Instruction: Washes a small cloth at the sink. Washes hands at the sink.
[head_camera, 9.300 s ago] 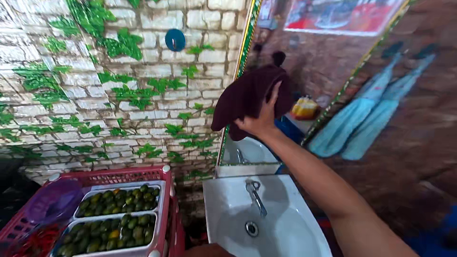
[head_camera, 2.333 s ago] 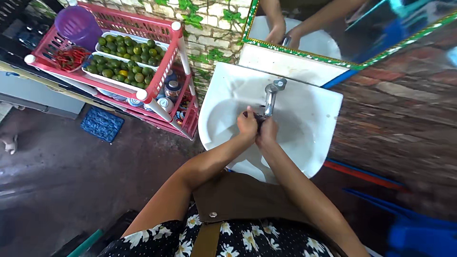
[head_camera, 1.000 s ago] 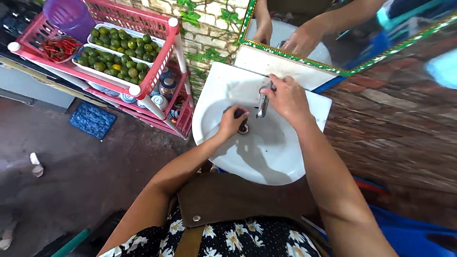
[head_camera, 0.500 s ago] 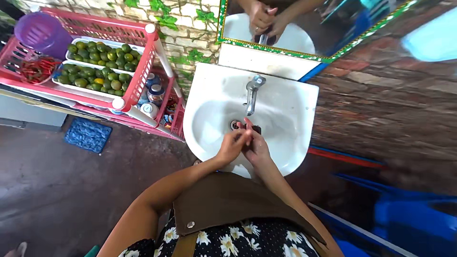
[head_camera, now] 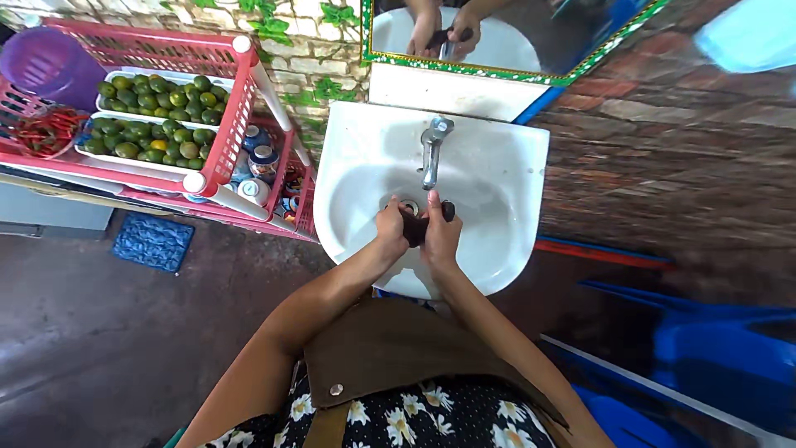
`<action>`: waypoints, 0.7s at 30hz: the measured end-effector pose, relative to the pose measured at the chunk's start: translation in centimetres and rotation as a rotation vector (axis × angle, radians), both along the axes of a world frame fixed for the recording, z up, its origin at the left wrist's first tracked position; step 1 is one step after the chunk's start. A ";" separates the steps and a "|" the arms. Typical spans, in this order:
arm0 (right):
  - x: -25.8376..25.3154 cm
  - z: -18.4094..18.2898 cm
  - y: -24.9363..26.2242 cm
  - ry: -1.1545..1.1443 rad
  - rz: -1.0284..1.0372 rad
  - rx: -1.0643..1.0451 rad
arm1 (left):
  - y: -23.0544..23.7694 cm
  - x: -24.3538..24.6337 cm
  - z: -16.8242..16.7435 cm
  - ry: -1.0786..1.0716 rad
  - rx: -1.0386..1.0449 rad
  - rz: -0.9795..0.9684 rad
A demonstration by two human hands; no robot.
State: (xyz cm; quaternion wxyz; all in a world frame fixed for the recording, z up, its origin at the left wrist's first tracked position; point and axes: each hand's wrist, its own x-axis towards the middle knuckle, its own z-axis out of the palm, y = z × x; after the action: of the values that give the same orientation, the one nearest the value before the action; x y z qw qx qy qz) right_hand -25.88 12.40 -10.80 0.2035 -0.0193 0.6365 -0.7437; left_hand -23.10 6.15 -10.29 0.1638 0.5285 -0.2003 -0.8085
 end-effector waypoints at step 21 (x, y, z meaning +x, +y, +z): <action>-4.6 -0.3 3.8 0.598 0.938 0.214 | -5.3 4.4 0.2 -0.148 -0.939 -0.280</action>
State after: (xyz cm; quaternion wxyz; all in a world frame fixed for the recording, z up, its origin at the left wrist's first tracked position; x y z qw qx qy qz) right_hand -30.46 16.16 -11.09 0.3239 -0.4891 0.6616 -0.4670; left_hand -18.72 0.84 -10.11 0.2595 0.4215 -0.6231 -0.6055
